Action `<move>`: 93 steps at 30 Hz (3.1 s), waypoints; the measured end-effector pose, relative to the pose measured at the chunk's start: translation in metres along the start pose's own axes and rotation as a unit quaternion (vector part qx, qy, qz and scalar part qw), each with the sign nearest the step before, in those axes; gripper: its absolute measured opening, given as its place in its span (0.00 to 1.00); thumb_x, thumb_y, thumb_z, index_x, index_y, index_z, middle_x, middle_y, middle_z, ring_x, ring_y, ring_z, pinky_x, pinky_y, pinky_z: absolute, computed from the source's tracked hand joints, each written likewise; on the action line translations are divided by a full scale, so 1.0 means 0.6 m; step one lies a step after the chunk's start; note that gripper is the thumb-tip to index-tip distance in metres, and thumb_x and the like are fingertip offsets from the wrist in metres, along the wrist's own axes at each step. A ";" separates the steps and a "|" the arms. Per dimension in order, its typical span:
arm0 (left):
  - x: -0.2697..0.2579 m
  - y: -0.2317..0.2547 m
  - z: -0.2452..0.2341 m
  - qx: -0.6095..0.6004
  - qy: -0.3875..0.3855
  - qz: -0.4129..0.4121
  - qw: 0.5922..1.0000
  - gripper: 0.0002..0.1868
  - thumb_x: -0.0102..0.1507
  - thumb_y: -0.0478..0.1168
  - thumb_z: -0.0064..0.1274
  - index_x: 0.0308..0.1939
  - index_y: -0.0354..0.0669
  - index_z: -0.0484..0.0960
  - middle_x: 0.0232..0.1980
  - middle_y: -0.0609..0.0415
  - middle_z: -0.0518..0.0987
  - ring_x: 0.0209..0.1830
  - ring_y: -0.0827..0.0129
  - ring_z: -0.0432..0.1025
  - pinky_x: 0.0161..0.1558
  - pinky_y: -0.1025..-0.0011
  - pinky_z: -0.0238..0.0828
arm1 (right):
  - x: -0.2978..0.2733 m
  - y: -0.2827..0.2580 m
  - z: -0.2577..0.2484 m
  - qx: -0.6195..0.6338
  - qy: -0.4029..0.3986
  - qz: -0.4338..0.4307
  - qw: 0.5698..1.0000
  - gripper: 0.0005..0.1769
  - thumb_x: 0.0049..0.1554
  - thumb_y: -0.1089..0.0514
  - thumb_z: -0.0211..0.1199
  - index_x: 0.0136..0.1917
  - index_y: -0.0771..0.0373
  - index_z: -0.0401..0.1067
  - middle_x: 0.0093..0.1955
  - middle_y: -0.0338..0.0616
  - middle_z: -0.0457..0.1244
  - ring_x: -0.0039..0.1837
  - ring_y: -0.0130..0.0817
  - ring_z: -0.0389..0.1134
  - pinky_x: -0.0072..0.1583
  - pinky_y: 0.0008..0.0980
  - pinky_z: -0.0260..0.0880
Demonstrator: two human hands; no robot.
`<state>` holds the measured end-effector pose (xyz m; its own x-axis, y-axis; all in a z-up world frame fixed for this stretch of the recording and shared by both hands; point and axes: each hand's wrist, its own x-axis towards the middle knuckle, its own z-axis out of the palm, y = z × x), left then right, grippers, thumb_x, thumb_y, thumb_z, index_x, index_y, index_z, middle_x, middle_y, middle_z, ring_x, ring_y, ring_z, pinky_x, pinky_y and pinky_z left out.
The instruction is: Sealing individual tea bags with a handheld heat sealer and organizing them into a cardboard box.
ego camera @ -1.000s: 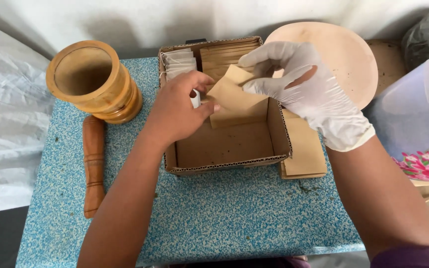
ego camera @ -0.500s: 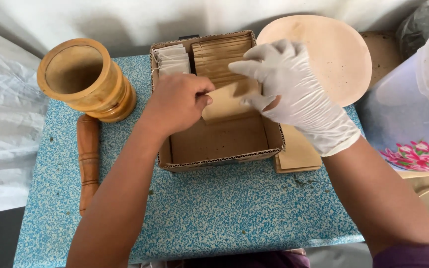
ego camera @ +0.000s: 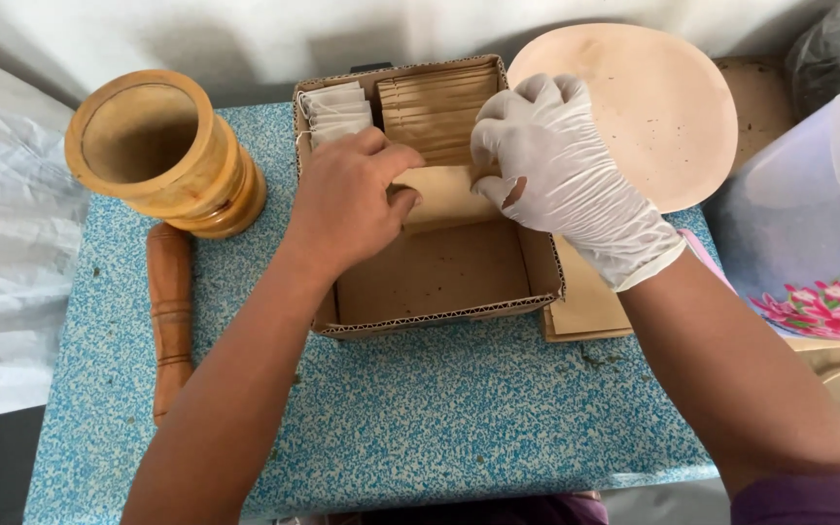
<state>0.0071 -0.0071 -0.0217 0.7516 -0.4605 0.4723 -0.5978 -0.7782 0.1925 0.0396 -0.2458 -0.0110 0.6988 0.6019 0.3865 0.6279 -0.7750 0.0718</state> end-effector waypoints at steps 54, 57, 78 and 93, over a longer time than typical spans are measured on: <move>-0.001 -0.051 -0.053 0.149 -0.214 -0.171 0.950 0.20 0.52 0.44 0.58 0.49 0.59 0.83 0.50 0.55 0.70 0.52 0.51 0.58 0.53 0.56 0.47 | 0.063 -0.071 0.015 -0.041 0.018 -0.086 0.995 0.19 0.48 0.36 0.59 0.45 0.45 0.79 0.46 0.35 0.68 0.47 0.47 0.66 0.56 0.48 0.58; 0.006 -0.054 -0.042 0.230 -0.215 -0.158 0.936 0.13 0.45 0.39 0.57 0.35 0.51 0.80 0.48 0.49 0.63 0.47 0.50 0.55 0.47 0.56 0.47 | 0.081 -0.084 0.006 -0.044 -0.082 -0.079 0.993 0.19 0.46 0.36 0.60 0.45 0.47 0.77 0.48 0.34 0.67 0.51 0.47 0.64 0.57 0.51 0.58; 0.016 -0.052 -0.051 0.259 -0.223 -0.165 0.925 0.18 0.52 0.28 0.47 0.30 0.61 0.84 0.42 0.56 0.69 0.45 0.51 0.57 0.46 0.55 0.48 | 0.147 -0.105 0.041 -0.062 -0.183 -0.054 0.980 0.31 0.48 0.21 0.63 0.51 0.44 0.76 0.51 0.43 0.67 0.56 0.53 0.62 0.59 0.58 0.54; 0.006 -0.061 -0.061 0.242 -0.210 -0.129 0.938 0.15 0.54 0.25 0.43 0.31 0.52 0.77 0.27 0.61 0.76 0.41 0.56 0.59 0.45 0.57 0.47 | 0.160 -0.102 0.072 -0.015 -0.182 -0.009 0.983 0.13 0.51 0.35 0.60 0.45 0.33 0.80 0.50 0.30 0.67 0.56 0.48 0.60 0.62 0.55 0.49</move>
<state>0.0214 0.0356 0.0044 0.9585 -0.2779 0.0632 -0.2598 -0.9431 -0.2074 0.0833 -0.1322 -0.0180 0.7669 0.6410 0.0312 0.6353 -0.7651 0.1052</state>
